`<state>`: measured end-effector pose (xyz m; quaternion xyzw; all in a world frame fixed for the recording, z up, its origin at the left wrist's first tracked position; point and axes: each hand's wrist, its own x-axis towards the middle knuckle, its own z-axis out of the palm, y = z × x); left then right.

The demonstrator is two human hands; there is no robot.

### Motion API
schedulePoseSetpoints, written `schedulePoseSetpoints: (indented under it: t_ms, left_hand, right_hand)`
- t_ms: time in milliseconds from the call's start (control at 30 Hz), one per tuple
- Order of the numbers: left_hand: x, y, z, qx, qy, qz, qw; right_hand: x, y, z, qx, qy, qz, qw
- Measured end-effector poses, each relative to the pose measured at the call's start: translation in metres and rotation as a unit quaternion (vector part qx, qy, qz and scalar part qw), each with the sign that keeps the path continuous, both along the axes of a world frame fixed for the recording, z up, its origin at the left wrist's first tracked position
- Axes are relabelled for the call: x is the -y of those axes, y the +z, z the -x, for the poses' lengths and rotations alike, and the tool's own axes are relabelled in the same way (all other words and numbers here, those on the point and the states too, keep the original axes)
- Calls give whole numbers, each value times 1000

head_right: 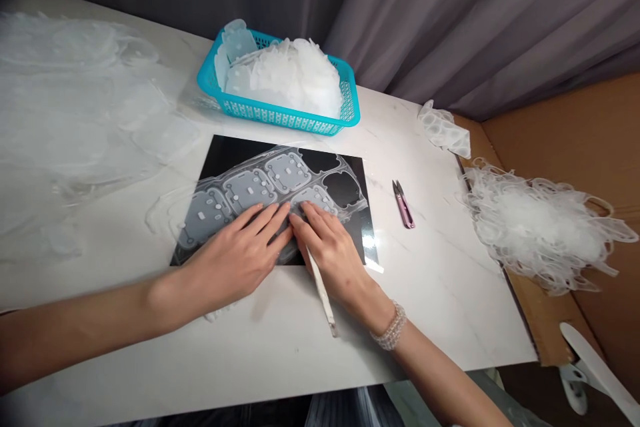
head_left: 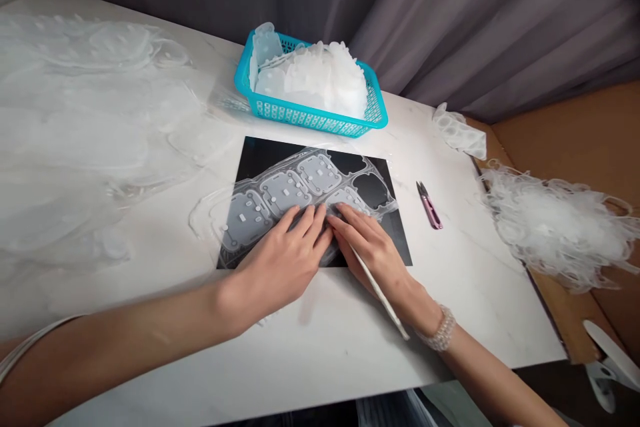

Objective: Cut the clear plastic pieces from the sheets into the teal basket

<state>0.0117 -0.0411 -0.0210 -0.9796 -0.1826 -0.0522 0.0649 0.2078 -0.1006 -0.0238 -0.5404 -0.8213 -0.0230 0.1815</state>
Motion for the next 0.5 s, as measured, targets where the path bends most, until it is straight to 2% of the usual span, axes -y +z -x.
schedulePoseSetpoints:
  t_ms: [100,267,333,400,433,500]
  left_hand:
    - [0,-1,0,0,16,3,1000]
    - [-1,-5,3,0,27,26,999]
    - [-1,-7,4,-3,30,32,999]
    - [-1,-8,4,-2,31,33,999]
    - [-1,-8,4,-1,31,33,999]
    - [0,-8,4,0,30,33,999]
  right_hand:
    - [-3,1,1,41,16,15,999]
    - [-11,15,0,88,63,23,994]
    - [-13,19,-5,26,74,43,996]
    - [-14,20,-13,-100,36,66,992]
    - [-13,19,-18,-174,-4,75,982]
    - [-12,16,-27,-315,-97,90,940]
